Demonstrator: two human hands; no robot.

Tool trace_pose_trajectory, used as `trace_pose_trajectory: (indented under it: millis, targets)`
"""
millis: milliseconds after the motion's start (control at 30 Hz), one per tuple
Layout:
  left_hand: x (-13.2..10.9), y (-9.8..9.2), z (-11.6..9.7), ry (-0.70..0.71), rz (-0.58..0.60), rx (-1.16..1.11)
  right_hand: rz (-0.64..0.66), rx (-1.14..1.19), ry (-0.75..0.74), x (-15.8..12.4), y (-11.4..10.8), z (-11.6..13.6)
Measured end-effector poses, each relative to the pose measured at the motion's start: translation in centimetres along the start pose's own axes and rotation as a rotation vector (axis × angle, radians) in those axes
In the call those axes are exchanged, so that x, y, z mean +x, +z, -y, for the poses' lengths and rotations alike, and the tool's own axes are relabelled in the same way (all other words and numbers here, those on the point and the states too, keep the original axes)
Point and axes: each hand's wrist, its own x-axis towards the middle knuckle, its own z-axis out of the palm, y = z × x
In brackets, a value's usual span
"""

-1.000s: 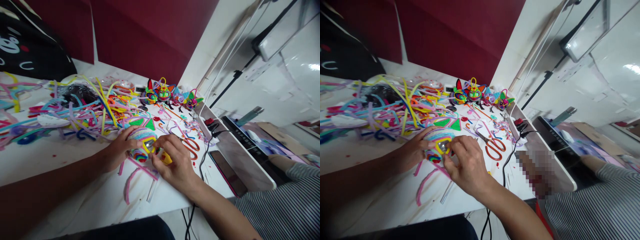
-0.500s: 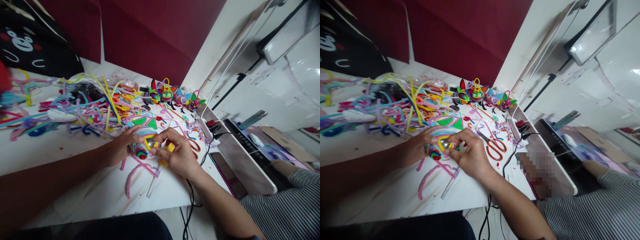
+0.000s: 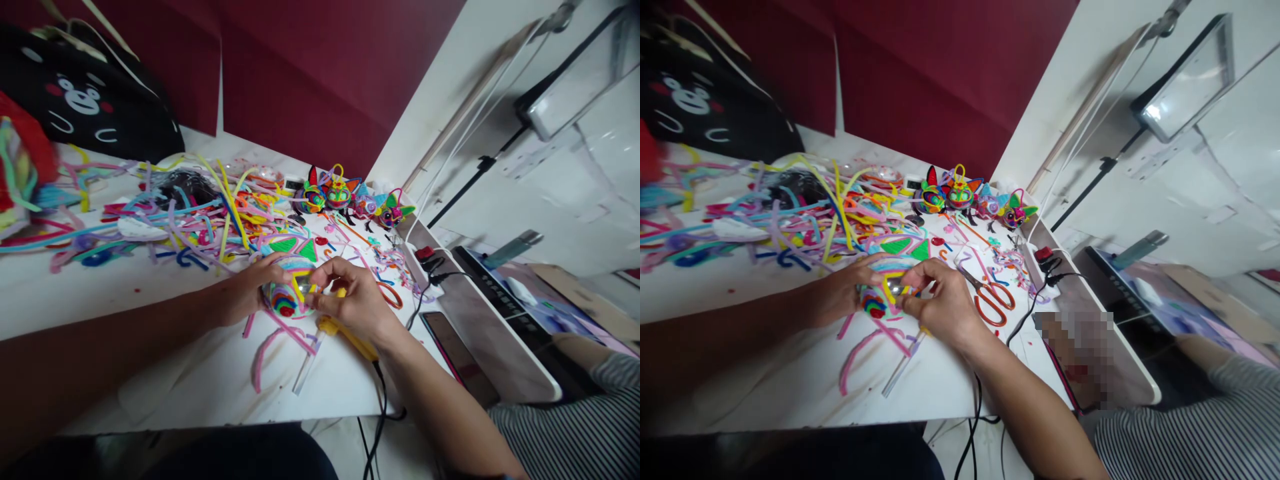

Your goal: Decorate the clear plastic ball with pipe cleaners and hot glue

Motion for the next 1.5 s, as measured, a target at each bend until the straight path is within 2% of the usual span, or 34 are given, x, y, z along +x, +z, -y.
trace_pose_trajectory:
  millis: [100, 367, 700, 900, 1033, 1167, 1500]
  targets:
    - [0.0, -0.1, 0.0, -0.012, -0.048, -0.010, 0.005, 0.013, 0.014, 0.2, 0.1, -0.1]
    - [0.4, -0.7, 0.3, 0.040, 0.022, 0.004, -0.003, -0.069, -0.032, -0.2, 0.2, 0.0]
    - [0.3, -1.1, 0.5, 0.103, 0.118, 0.017, -0.110, -0.192, -0.255, -1.1, 0.6, -0.7]
    - [0.3, -1.5, 0.8, 0.103, 0.093, 0.032, -0.134, -0.300, -0.356, -1.4, 0.9, -1.3]
    - [0.4, -1.8, 1.0, 0.145, 0.172, 0.028, -0.177, -0.338, -0.457, -1.7, 1.2, -1.6]
    - [0.7, -1.7, 1.0, 0.162, 0.243, -0.020, -0.223, -0.398, -0.496, -2.1, 1.5, -1.6]
    - [-0.5, -0.7, -0.1, 0.138, 0.127, 0.003, -0.242, -0.603, -0.543, -2.6, 1.9, -1.2]
